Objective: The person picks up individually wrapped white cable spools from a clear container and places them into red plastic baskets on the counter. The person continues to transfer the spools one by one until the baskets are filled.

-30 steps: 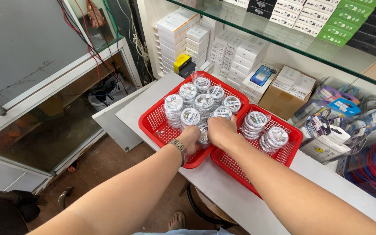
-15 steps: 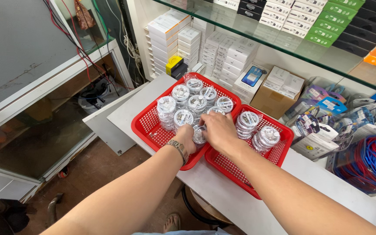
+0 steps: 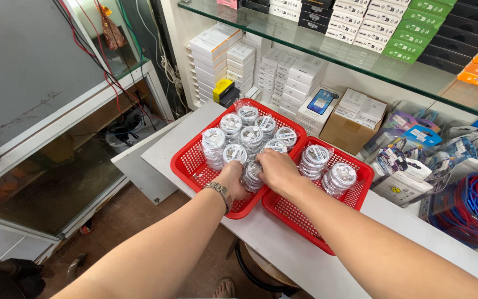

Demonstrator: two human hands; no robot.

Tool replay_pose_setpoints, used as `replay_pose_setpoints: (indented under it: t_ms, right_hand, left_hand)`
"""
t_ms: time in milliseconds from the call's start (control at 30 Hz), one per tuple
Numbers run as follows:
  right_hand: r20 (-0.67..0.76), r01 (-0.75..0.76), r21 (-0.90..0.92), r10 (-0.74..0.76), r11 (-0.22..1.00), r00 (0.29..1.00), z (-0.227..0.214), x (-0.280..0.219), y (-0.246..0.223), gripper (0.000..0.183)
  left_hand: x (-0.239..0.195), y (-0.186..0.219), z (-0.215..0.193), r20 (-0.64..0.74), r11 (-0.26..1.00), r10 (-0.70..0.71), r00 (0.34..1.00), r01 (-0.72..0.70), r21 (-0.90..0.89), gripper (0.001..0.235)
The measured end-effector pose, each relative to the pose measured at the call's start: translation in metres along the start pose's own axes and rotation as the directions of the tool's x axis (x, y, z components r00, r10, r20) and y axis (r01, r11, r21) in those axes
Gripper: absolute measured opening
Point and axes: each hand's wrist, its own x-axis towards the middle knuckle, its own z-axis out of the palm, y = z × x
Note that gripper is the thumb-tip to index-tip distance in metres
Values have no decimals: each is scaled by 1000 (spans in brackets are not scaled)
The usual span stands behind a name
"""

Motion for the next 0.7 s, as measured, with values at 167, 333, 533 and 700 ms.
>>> replay_pose_setpoints:
  t_ms: [167,333,533,700]
  right_hand:
    - [-123,-23,133,40,991,992,-15,-17,2,32]
    - [-166,-67,283,118,957,979,-19,-32,21,28]
    - [-260,-144,380,255,914,931,-28,-69,60,25]
    - [-74,-432,609,589,666,805,-34,-97,115,24]
  left_hand:
    - [-11,-3,2,-236,982,182,954,-190,-10,37]
    - [-48,-23,31,-517,889,458,723,-373,266,39]
    - [-66,-62,93,-246,659,742,623,-611,439,31]
    - [3,-94,131,169,678,614,771,-625,387,26]
